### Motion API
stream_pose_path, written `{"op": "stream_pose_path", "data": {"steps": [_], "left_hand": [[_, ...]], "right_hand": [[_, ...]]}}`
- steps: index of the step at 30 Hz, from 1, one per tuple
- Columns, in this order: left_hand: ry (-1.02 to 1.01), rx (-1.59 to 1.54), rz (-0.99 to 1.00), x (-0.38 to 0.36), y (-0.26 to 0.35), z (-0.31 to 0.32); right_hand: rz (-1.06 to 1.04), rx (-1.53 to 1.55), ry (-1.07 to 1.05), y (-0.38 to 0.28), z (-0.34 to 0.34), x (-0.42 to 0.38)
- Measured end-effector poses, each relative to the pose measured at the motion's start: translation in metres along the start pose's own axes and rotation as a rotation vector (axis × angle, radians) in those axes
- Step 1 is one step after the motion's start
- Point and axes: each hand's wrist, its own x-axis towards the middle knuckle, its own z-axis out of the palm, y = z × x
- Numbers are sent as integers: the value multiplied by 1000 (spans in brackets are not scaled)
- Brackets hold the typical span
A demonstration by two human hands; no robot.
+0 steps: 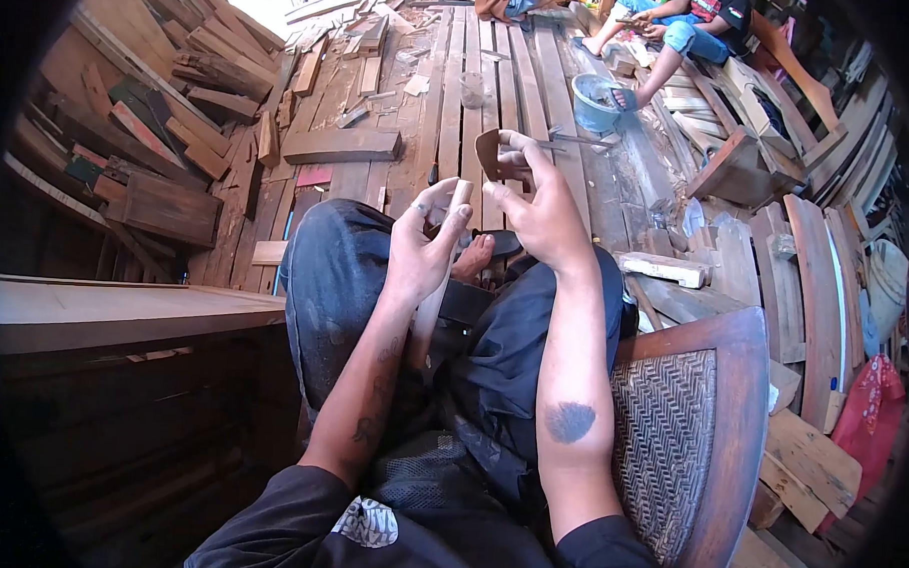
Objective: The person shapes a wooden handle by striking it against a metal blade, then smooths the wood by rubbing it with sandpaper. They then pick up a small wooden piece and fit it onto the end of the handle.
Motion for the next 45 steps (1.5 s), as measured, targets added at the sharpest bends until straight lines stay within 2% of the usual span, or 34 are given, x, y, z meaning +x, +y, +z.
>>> {"op": "stream_pose_path", "data": {"steps": [2, 3, 6, 7, 10, 14, 15, 18, 22, 23, 26, 30, 31, 35, 38, 39, 42, 45], "left_hand": [[-1, -12, 11, 1, -2, -1], [-3, -19, 16, 0, -4, -1], [0, -63, 3, 0, -5, 0], [-3, -69, 5, 1, -5, 1], [3, -60, 9, 0, -7, -1], [3, -72, 21, 0, -4, 1], [1, -86, 15, 0, -3, 0], [19, -32, 58, 0, -4, -1], [30, -22, 80, 2, -6, 1], [32, 0, 102, 3, -8, -1], [33, 33, 95, 3, -12, -5], [27, -41, 109, 4, -12, -2], [23, -54, 91, 3, -10, -1], [22, -47, 52, -1, -7, -3], [21, -98, 69, 1, -5, 0], [25, -128, 74, 1, -5, -1], [31, -83, 81, 1, -5, -2], [15, -77, 55, 1, -7, -2]], "right_hand": [[-129, 62, -42, 2, 2, -2], [-78, 37, -129, 7, 4, -1], [54, -101, -70, 10, 3, -2], [-24, -17, -44, 2, 3, -2], [-15, 246, -48, -1, 6, -3], [103, 89, -150, 8, 2, -2], [-24, 176, -89, 6, 5, -2], [39, 328, -58, -1, 5, -4], [27, 110, -123, 8, 3, -2], [-1, 229, -107, 5, 3, -4], [88, 361, -100, -3, 1, -6], [67, 130, -129, 2, -1, -6], [48, 233, -109, 6, 0, -6], [109, 123, -223, 15, -4, -5], [188, 46, -222, 2, -6, -6], [106, 247, -193, 4, -3, -7], [106, 248, -199, 4, -3, -7], [194, 23, -228, 0, -5, -8]]}}
